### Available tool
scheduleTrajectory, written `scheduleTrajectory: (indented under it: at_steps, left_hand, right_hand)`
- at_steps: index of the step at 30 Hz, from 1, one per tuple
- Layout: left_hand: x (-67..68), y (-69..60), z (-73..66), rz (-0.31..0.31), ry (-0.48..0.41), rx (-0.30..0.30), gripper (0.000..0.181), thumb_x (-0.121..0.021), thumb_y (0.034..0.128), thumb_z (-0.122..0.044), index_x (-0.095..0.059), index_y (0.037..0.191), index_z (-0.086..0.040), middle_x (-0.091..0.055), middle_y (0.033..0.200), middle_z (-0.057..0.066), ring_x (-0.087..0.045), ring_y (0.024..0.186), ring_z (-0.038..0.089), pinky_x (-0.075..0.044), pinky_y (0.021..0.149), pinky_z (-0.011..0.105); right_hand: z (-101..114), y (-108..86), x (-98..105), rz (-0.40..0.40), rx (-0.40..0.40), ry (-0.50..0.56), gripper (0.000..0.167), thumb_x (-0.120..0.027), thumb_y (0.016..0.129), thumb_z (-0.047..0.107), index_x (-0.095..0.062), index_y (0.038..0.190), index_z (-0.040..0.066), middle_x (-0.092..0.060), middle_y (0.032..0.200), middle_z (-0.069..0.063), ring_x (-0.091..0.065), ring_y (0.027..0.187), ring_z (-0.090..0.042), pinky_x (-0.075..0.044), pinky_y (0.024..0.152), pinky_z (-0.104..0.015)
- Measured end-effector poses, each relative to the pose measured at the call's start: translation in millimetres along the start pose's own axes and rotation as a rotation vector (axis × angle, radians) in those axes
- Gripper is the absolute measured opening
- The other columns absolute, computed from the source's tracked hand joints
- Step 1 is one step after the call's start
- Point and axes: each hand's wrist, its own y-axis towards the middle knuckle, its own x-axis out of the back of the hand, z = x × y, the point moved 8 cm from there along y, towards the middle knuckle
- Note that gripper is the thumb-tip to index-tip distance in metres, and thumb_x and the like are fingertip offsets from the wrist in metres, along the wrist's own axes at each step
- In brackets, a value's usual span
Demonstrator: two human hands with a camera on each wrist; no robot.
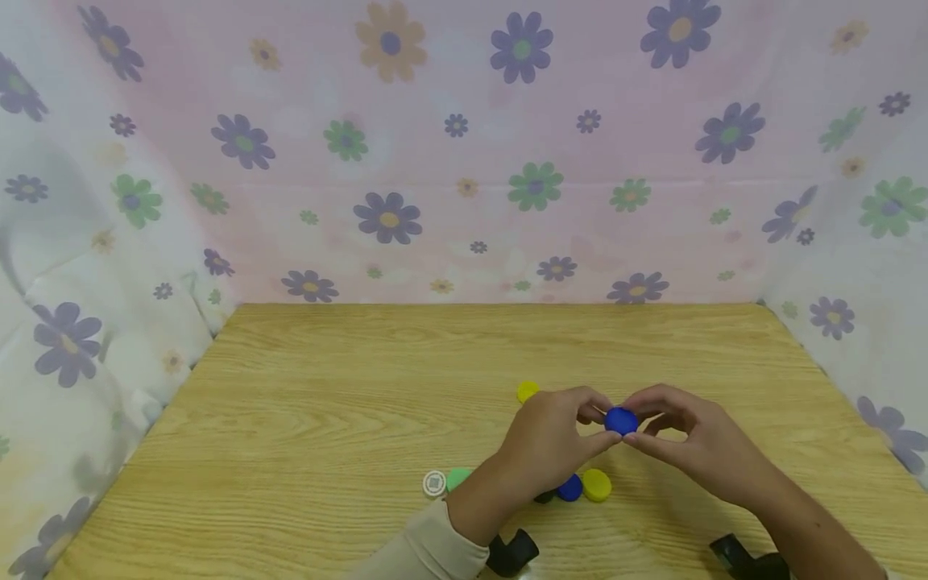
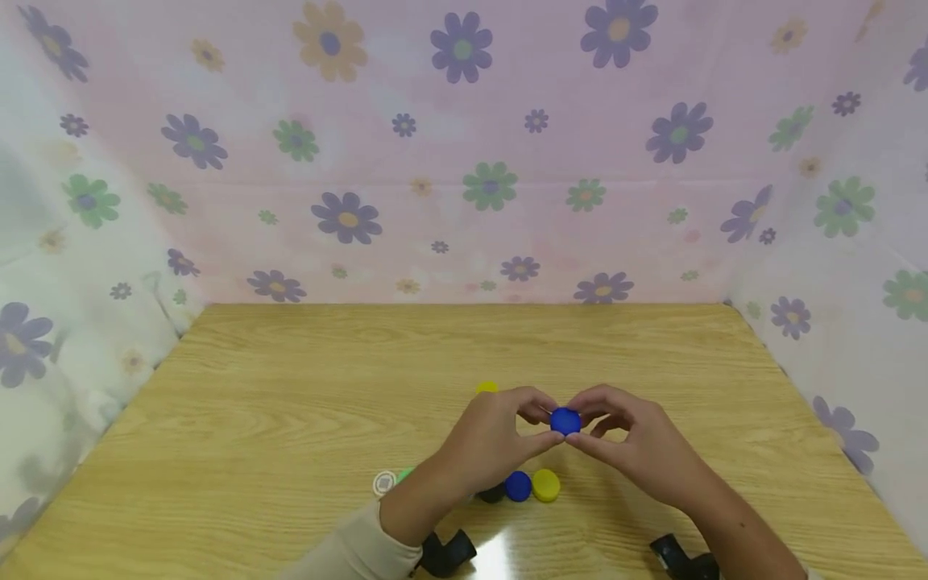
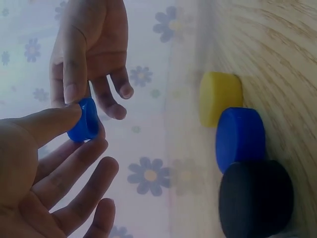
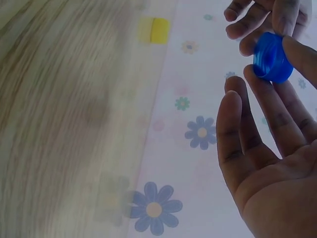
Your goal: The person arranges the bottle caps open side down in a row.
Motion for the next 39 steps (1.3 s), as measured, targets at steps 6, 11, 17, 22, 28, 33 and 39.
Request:
scheduleTrajectory:
  at_steps: [6, 11, 17, 22, 28, 33, 39]
  left_hand:
    - [-7.8, 0.1, 5.1, 0.011, -0.014, 0.009, 0.023, -0.073, 0.0908, -0.039, -0.072, 0.11, -0.026, -0.075, 0.1, -0.016, -0.065, 0.094, -0.004, -0.049, 0.077, 0.013]
    - [-16.7, 0.1, 7.1, 0.044, 0.042, 0.011, 0.022, -0.074, 0.0899, -0.04, -0.073, 0.107, -0.027, -0.076, 0.098, -0.017, -0.065, 0.092, -0.005, -0.049, 0.076, 0.013]
    - [-28.9, -2.9, 10.5, 0.111, 0.137, 0.046, 0.02, -0.074, 0.0897, -0.041, -0.075, 0.105, -0.028, -0.074, 0.1, -0.017, -0.065, 0.094, -0.003, -0.048, 0.077, 0.015]
    - [-39.9, -5.5, 11.0, 0.16, 0.229, 0.066, 0.018, -0.076, 0.0881, -0.043, -0.075, 0.1, -0.03, -0.072, 0.098, -0.02, -0.063, 0.09, -0.004, -0.045, 0.08, 0.017]
    - [-51.1, -6.6, 10.3, 0.183, 0.292, 0.052, 0.02, -0.078, 0.0848, -0.045, -0.075, 0.099, -0.032, -0.071, 0.097, -0.024, -0.06, 0.088, -0.005, -0.042, 0.079, 0.021]
    - [-57.0, -6.9, 8.3, 0.196, 0.304, 0.074, 0.02, -0.079, 0.0843, -0.045, -0.074, 0.099, -0.033, -0.07, 0.094, -0.026, -0.057, 0.087, -0.004, -0.038, 0.076, 0.023]
    - [-59.5, -7.0, 11.5, 0.202, 0.364, 0.087, 0.023, -0.078, 0.0835, -0.048, -0.075, 0.101, -0.034, -0.069, 0.093, -0.026, -0.054, 0.087, -0.002, -0.039, 0.077, 0.023]
  right_hand:
    - [-4, -2.5, -3, 0.034, 0.043, -0.021, 0.03, -0.073, 0.091, 0.01, -0.066, 0.118, 0.021, -0.066, 0.112, 0.007, -0.066, 0.094, -0.008, -0.055, 0.079, -0.025]
    - [-11, -4.9, -6, 0.13, 0.014, -0.011, 0.032, -0.072, 0.092, 0.014, -0.066, 0.122, 0.02, -0.067, 0.118, 0.002, -0.066, 0.095, -0.007, -0.056, 0.076, -0.027]
    - [-22, -5.9, -13, 0.272, -0.045, 0.002, 0.026, -0.072, 0.093, 0.024, -0.068, 0.118, 0.021, -0.069, 0.118, -0.001, -0.065, 0.097, -0.005, -0.055, 0.079, -0.027]
    - [-29, -9.4, -23, 0.392, -0.074, 0.084, 0.023, -0.072, 0.093, 0.025, -0.067, 0.115, 0.018, -0.068, 0.116, -0.004, -0.066, 0.097, -0.009, -0.055, 0.079, -0.027]
    - [-31, -12.4, -30, 0.454, -0.019, 0.105, 0.024, -0.072, 0.093, 0.026, -0.066, 0.115, 0.017, -0.069, 0.114, -0.001, -0.066, 0.099, -0.008, -0.056, 0.08, -0.026]
    - [-35, -13.6, -32, 0.47, -0.029, 0.084, 0.025, -0.072, 0.092, 0.03, -0.066, 0.114, 0.019, -0.069, 0.114, 0.001, -0.066, 0.099, -0.007, -0.056, 0.079, -0.026]
    - [-39, -12.4, -36, 0.468, -0.045, 0.064, 0.026, -0.074, 0.091, 0.033, -0.066, 0.112, 0.02, -0.07, 0.113, 0.002, -0.065, 0.096, -0.006, -0.054, 0.078, -0.025]
